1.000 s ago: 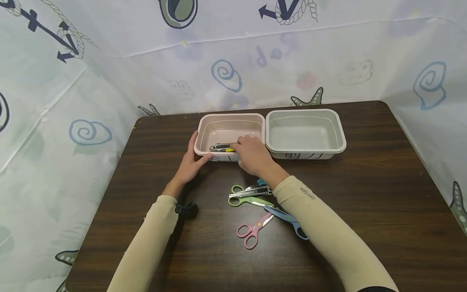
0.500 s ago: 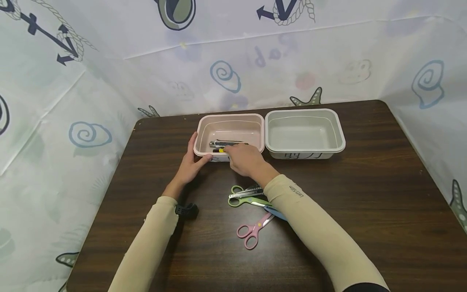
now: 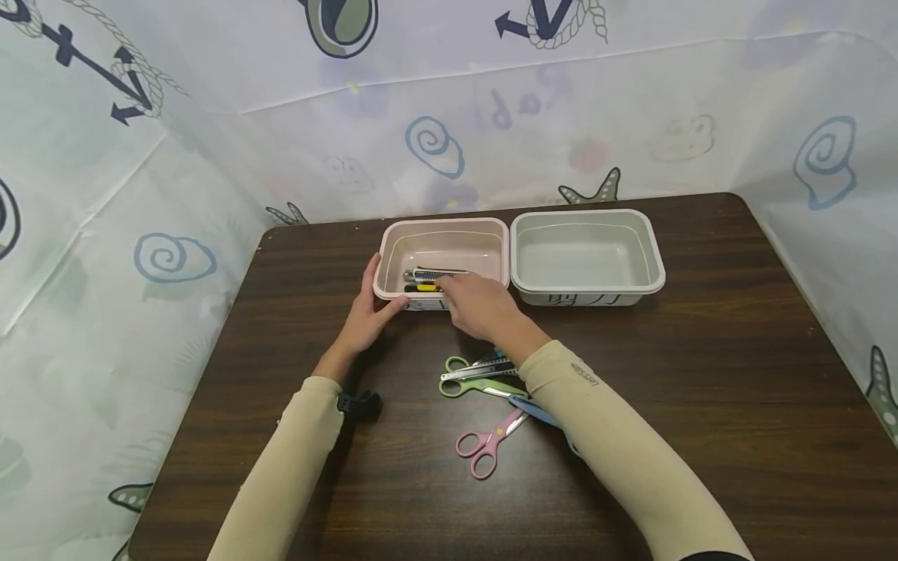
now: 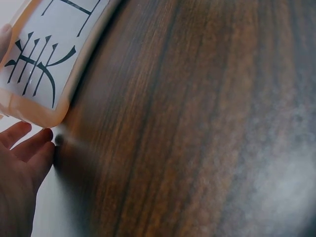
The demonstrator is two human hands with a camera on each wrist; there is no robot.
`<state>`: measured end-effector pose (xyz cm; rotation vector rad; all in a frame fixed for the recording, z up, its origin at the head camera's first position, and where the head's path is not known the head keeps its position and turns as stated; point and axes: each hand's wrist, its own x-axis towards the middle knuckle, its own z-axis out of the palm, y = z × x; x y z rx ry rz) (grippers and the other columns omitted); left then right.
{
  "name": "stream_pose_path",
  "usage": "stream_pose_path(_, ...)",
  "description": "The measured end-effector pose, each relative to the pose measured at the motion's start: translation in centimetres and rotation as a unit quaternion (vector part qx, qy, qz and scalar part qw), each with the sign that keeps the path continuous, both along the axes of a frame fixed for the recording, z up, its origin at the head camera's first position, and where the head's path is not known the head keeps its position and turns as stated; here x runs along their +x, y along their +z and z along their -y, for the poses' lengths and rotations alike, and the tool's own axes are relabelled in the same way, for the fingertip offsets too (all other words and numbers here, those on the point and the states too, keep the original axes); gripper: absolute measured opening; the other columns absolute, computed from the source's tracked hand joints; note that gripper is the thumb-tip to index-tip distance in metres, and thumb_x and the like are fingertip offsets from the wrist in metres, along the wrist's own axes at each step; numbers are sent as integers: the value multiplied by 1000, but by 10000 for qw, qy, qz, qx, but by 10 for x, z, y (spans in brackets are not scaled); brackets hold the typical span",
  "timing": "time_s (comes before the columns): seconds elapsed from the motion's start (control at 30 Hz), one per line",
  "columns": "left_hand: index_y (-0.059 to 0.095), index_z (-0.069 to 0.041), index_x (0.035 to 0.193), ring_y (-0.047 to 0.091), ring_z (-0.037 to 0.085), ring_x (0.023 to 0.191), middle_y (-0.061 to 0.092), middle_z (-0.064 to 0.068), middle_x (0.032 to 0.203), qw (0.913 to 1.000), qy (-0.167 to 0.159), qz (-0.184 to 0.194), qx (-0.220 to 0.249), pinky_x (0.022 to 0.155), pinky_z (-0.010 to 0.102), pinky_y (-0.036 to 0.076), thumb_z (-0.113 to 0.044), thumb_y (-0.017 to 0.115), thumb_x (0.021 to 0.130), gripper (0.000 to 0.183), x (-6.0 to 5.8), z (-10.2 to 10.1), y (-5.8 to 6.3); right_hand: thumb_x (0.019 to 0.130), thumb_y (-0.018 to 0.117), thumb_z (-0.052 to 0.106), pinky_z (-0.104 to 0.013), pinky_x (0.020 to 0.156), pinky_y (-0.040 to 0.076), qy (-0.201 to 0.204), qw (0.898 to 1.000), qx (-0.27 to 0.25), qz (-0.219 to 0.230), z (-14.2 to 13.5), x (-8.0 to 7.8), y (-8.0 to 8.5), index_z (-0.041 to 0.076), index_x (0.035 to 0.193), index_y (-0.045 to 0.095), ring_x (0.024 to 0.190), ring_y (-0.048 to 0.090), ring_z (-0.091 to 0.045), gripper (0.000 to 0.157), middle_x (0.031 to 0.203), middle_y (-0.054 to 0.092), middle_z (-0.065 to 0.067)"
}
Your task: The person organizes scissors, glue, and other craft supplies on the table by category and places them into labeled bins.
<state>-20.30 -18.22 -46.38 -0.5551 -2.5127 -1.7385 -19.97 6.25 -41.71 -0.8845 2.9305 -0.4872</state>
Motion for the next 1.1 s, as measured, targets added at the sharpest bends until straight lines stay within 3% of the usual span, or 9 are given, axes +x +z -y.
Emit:
stream_pose_path(0.17,5,-3,157,44,45,128,29,30,151,10000,19,5,-19,100,53,40,-9,70,92,92,-1,1,0,100,55,22,-47,85,49,-25,9991,-364,-221,-12,11,19,18,140,55,117,56,-25,40,130,61,-7)
stream_pose_path(0.3,6,-4,157,46,45,127,31,30,150,10000,64,-4,-76,99,51,41,-9,70,91,92,-1,1,-1,99,57,22,-47,86,49,90,9973,-634,-359,-22,23,32,17,139,56,113,58,-24,40,127,61,-7)
stream_pose_path(0.47,6,-5,157,46,45,127,31,30,150,9999,93,-57,-126,99,52,41,-10,70,92,92,-1,1,-1,97,60,19,-44,83,49,400,9946,-842,-454,-33,43,36,14,133,62,101,60,-22,36,118,64,-6)
stream_pose_path(0.6,7,-4,157,46,46,126,31,30,150,9998,125,-76,-157,99,54,40,-10,70,91,91,0,1,-1,96,63,20,-43,84,49,579,9947,-815,-239,-38,63,29,14,128,66,104,61,-20,32,118,65,-3)
stream_pose_path(0.77,7,-3,157,45,47,127,30,31,150,9998,88,-99,-125,100,55,39,-10,70,91,92,0,1,0,93,68,21,-43,82,51,482,9973,-513,212,-40,84,16,14,127,66,107,61,-21,35,119,63,-2)
stream_pose_path(1.1,6,-3,157,42,46,130,27,30,152,10000,21,-40,-49,102,52,39,-9,70,91,92,-1,1,0,82,76,6,-41,72,50,187,9996,-216,47,-47,97,-23,10,120,69,94,55,-24,39,102,56,-5)
